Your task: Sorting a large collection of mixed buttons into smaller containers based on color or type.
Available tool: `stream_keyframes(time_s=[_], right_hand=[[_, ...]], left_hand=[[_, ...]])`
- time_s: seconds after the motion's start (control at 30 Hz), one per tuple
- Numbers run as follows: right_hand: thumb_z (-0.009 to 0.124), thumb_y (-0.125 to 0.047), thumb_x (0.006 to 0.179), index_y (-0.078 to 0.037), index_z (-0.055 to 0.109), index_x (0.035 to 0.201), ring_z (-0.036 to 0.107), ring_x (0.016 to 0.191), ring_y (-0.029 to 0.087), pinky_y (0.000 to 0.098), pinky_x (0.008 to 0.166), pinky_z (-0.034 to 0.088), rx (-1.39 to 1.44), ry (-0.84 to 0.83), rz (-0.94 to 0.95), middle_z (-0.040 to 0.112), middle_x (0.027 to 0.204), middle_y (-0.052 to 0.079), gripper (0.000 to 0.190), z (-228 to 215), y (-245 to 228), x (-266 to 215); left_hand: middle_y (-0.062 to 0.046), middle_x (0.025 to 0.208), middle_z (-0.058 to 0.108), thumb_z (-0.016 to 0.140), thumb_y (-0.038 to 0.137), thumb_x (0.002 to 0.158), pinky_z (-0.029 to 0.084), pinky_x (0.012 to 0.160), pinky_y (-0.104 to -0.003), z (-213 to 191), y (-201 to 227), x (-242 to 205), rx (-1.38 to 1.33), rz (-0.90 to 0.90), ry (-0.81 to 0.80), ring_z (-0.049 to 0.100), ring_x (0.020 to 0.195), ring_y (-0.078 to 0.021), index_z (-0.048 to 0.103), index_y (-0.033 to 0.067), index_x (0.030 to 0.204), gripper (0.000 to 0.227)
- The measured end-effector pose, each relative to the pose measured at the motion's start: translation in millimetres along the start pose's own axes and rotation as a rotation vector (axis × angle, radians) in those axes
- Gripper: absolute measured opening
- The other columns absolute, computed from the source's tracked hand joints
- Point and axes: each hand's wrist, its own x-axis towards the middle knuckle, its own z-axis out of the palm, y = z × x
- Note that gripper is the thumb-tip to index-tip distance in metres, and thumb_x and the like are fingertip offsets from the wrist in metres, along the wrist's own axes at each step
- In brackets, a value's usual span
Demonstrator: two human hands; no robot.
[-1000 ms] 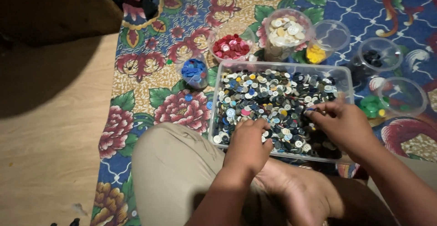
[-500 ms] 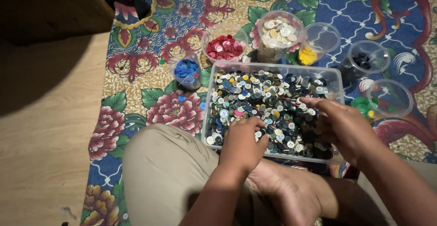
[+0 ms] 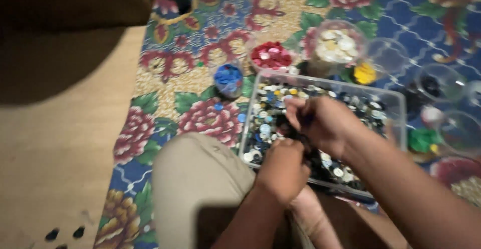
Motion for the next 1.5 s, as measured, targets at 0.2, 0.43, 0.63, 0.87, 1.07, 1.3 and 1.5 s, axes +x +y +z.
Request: stream_keyframes(time_s=[0.2, 0.43, 0.63, 0.87, 1.07, 1.3, 1.5], right_hand=[[0.038, 0.002, 0.087, -0.005, 0.041, 0.094, 0.069, 0.099, 0.028, 0.0319, 0.083, 0.065, 0.061, -0.17, -0.056, 0.063, 0.118, 0.018, 0.011, 93.6, -34.1, 8.9], [0.04, -0.036, 0.094, 0.018, 0.02, 0.156, 0.056, 0.108, 0.032, 0.0525, 0.111, 0.039, 0.102, -0.397, -0.023, 0.016, 0.155, 0.053, 0.085, 119.4, -25.7, 38.7], [0.048, -0.03, 0.097, -0.009, 0.051, 0.084, 0.045, 0.061, 0.016, 0.0299, 0.058, 0.045, 0.339, -0.482, -0.021, 0.041, 0.078, 0.004, 0.025, 99.8, -23.6, 33.9], [0.046, -0.015, 0.1, -0.001, 0.057, 0.136, 0.062, 0.108, 0.019, 0.0302, 0.098, 0.05, -0.113, -0.002, -0.242, 0.064, 0.119, 0.011, 0.04, 45.0, -26.6, -35.2], [0.059, -0.016, 0.095, -0.007, 0.074, 0.12, 0.062, 0.073, 0.02, 0.0304, 0.067, 0.049, -0.819, 0.419, -0.39, 0.071, 0.089, 0.008, 0.03, -98.1, 19.1, -28.2], [0.08, -0.022, 0.077, -0.006, 0.055, 0.138, 0.068, 0.102, 0.038, 0.0468, 0.093, 0.055, -1.384, 0.419, -0.547, 0.064, 0.12, 0.019, 0.068, -122.0, 71.4, -14.3], [0.073, -0.028, 0.087, -0.026, 0.072, 0.125, 0.073, 0.112, 0.034, 0.0448, 0.098, 0.056, -1.26, 0.348, -0.382, 0.075, 0.115, 0.006, 0.038, -93.3, 64.0, -27.5]], left_hand=[[-0.022, 0.105, 0.072, 0.068, 0.013, 0.077, 0.05, 0.083, -0.052, 14.5, -13.9, -15.4, -0.238, 0.262, 0.365, 0.063, 0.096, -0.0454, 0.067, 0.0037, 0.107, 0.031], [-0.016, 0.105, 0.073, 0.069, 0.011, 0.079, 0.056, 0.087, -0.045, -2.0, -10.0, -9.7, -0.125, 0.066, 0.099, 0.07, 0.094, -0.0383, 0.069, 0.0102, 0.108, 0.029], [-0.017, 0.096, 0.074, 0.071, 0.01, 0.071, 0.056, 0.082, -0.046, 9.6, -14.9, -12.5, -0.167, 0.19, 0.298, 0.068, 0.087, -0.04, 0.071, 0.0077, 0.101, 0.03], [-0.024, 0.113, 0.066, 0.065, 0.011, 0.083, 0.051, 0.089, -0.053, 16.3, -19.8, -6.4, -0.1, 0.166, 0.212, 0.061, 0.104, -0.0444, 0.065, 0.0023, 0.111, 0.03], [-0.011, 0.116, 0.066, 0.072, 0.01, 0.079, 0.052, 0.091, -0.046, 16.6, -5.8, -3.4, -0.107, 0.093, 0.276, 0.061, 0.106, -0.035, 0.065, 0.0123, 0.114, 0.036], [-0.016, 0.149, 0.033, 0.09, 0.023, 0.076, 0.041, 0.1, -0.058, 8.5, 23.7, -3.4, 0.113, -0.129, 0.216, 0.038, 0.129, -0.0408, 0.05, 0.0186, 0.144, 0.08], [-0.015, 0.132, 0.042, 0.064, 0.006, 0.093, 0.051, 0.103, -0.055, 2.2, 34.4, 10.6, -0.061, -0.203, 0.041, 0.043, 0.134, -0.0386, 0.048, 0.0162, 0.13, 0.041]])
